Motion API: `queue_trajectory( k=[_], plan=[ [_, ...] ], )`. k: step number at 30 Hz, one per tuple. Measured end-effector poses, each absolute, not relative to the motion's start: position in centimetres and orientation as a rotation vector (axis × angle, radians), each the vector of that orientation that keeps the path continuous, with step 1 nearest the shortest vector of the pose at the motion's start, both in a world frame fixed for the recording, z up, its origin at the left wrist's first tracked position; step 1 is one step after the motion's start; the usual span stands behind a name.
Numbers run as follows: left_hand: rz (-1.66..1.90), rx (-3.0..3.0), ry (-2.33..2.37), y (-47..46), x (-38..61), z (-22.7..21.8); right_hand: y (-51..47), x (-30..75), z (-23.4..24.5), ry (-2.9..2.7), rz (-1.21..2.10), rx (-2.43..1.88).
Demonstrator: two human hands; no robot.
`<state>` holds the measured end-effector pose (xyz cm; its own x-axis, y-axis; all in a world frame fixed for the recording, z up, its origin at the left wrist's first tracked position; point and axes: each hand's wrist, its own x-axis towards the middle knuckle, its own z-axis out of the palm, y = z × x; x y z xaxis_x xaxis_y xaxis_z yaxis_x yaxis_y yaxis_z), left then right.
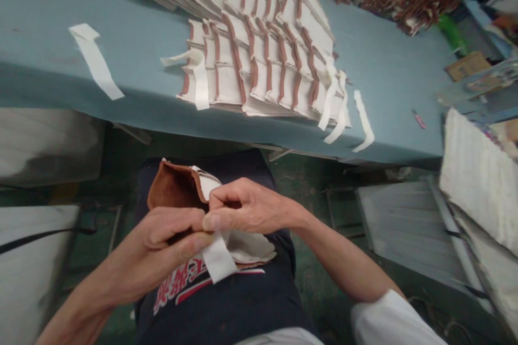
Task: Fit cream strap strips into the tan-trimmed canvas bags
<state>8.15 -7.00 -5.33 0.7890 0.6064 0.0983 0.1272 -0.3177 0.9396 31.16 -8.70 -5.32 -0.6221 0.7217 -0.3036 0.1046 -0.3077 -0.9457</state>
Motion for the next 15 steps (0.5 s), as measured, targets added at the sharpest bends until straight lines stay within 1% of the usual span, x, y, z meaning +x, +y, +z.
queue_trajectory(
  k=[3,6,11,15],
  plan=[
    [0.517,1.825,0.533,-7.4,8.4,-4.8,-9.6,30.4,-5.9,-1.306,2.052,-0.970],
    [0.601,1.782,0.478,-8.1,9.0,-4.5,-11.1,29.8,-6.6,-1.156,1.970,-0.916],
    [0.770,1.779,0.430,-8.9,10.3,-3.3,-13.1,28.7,-8.7,-1.195,1.541,-0.800],
    [0.786,1.838,0.314,-9.8,10.6,-1.7,-13.3,28.5,-9.8,-1.457,1.187,-0.729]
  ],
)
